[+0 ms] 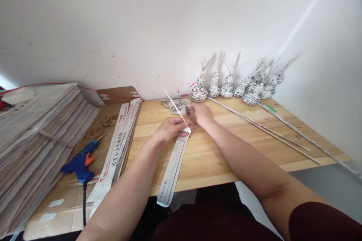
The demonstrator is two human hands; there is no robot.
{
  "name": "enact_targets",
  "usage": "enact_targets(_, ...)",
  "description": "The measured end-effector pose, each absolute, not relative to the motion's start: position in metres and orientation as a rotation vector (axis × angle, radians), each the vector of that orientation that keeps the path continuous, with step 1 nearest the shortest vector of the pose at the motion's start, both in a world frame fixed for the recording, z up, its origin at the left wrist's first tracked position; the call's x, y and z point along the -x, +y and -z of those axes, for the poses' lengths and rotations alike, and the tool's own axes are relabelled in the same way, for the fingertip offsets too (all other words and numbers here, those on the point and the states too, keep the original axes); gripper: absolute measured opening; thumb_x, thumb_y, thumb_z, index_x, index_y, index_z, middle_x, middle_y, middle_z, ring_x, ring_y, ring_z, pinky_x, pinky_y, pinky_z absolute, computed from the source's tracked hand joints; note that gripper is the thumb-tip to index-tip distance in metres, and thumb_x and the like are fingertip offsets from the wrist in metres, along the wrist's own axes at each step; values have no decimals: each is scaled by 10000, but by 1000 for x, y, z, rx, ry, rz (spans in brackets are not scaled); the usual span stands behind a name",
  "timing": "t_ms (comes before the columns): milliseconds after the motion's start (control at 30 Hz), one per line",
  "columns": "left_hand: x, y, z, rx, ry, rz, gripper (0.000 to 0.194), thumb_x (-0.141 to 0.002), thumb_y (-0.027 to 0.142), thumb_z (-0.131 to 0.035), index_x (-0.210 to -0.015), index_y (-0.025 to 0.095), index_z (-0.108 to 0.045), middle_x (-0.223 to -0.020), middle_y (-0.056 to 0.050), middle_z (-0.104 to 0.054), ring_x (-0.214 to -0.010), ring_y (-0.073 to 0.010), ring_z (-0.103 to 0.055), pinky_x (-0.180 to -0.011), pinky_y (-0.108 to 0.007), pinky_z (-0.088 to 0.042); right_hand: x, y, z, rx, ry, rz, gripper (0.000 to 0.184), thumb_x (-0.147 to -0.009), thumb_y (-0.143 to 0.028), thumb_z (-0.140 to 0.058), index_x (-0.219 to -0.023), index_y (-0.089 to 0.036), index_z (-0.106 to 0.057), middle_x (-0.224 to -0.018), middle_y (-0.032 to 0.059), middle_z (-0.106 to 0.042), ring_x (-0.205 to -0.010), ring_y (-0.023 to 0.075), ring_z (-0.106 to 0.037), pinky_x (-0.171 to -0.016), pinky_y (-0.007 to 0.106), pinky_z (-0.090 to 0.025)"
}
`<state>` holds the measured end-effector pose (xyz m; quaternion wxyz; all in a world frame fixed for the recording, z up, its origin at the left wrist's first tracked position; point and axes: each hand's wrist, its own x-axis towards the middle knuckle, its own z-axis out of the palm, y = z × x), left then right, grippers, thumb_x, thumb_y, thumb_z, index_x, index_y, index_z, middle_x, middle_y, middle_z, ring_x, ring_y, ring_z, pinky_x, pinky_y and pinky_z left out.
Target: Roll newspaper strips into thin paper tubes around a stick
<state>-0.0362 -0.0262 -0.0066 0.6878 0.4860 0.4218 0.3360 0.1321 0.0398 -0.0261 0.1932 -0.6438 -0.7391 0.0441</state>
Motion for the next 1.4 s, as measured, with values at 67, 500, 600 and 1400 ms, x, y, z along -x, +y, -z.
enact_targets(67,37,-26,7,-1092,940,-761,349,-596,381,-828,-805,118,-734,-885,-79,-697,-811,-145,-625,-757,-272,-531,-132,39,26,1824,-2066,-125,385,-943,-426,-384,-933,-217,-708,-926,122,-715,-826,244,-627,-661,310,-361)
enact_targets(500,38,-26,2,-1066,945,-762,351,-589,358,-835,-814,109,-733,-850,-75,-685,-790,-135,-619,-734,-251,-528,-128,33,21,1593,-2029,-157,347,-956,-380,-351,-975,-179,-633,-881,84,-698,-750,194,-587,-620,278,-309)
enact_targets(600,38,-26,3,-1068,950,-754,354,-592,362,-833,-821,111,-734,-863,-78,-685,-786,-135,-622,-731,-253,-526,-130,34,21,1504,-2038,-207,256,-930,-314,-411,-975,-181,-625,-896,66,-693,-766,185,-584,-633,264,-318)
enact_targets(1400,44,-24,4,-1098,773,-664,383,-697,361,-772,-998,131,-718,-938,-120,-709,-865,-193,-661,-751,-298,-535,-131,11,0,803,-1573,-1910,416,-809,-480,-624,-1063,-154,-664,-465,-74,-414,-420,106,-447,-426,237,-414)
